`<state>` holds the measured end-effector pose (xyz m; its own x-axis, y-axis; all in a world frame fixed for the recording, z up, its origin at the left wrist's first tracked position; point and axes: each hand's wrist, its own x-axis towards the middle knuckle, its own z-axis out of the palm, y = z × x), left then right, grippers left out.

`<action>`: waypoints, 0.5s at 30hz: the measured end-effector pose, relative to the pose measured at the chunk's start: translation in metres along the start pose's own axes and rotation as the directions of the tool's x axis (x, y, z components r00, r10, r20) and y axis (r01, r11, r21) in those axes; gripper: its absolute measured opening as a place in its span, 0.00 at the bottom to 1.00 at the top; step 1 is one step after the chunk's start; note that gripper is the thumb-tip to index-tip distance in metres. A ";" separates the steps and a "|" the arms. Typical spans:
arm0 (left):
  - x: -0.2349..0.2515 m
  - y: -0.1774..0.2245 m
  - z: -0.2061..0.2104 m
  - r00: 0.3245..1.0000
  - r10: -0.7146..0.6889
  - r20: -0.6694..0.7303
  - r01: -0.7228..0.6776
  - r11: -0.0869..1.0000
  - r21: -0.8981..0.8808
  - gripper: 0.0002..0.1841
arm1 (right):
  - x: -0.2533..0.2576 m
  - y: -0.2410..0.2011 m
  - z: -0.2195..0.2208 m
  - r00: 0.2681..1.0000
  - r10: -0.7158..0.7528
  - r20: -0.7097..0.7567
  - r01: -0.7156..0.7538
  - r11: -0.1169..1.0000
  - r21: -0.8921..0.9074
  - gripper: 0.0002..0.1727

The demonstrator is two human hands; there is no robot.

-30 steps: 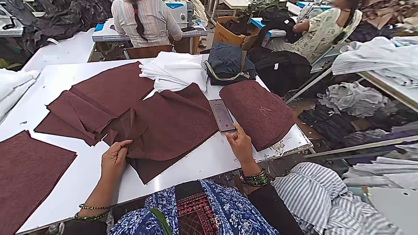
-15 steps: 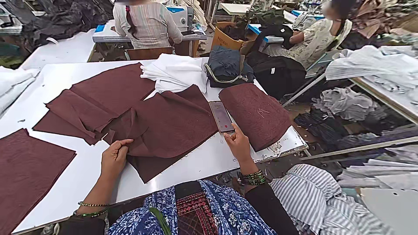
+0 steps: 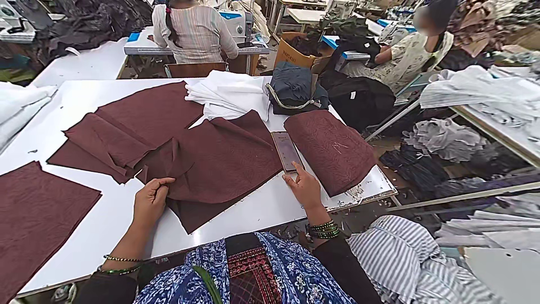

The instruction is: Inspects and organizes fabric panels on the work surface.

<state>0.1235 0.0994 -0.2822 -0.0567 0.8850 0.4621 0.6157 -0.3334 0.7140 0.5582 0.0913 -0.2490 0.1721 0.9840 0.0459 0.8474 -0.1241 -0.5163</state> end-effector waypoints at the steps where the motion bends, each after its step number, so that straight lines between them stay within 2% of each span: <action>1: 0.000 0.000 0.000 1.000 -0.004 0.001 0.004 1.000 -0.001 0.20 | 0.000 0.001 0.001 1.000 -0.003 -0.021 0.003 1.000 0.008 0.41; 4: 0.000 0.001 0.000 1.000 -0.012 0.000 0.012 1.000 -0.010 0.20 | -0.002 0.003 0.004 0.996 0.007 -0.094 0.001 0.997 0.079 0.43; 9: 0.001 0.000 -0.001 1.000 -0.011 0.004 0.011 1.000 -0.018 0.20 | -0.003 0.008 0.009 0.975 -0.006 -0.220 0.038 0.989 0.140 0.30; 15: 0.000 0.000 -0.001 1.000 -0.001 0.007 0.001 0.999 -0.034 0.19 | -0.002 0.006 0.009 0.977 0.027 -0.211 -0.006 0.995 0.100 0.27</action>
<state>0.1228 0.0995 -0.2817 -0.0518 0.8874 0.4582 0.5885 -0.3435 0.7319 0.5585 0.0898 -0.2597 0.2965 0.9314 0.2112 0.7917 -0.1161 -0.5998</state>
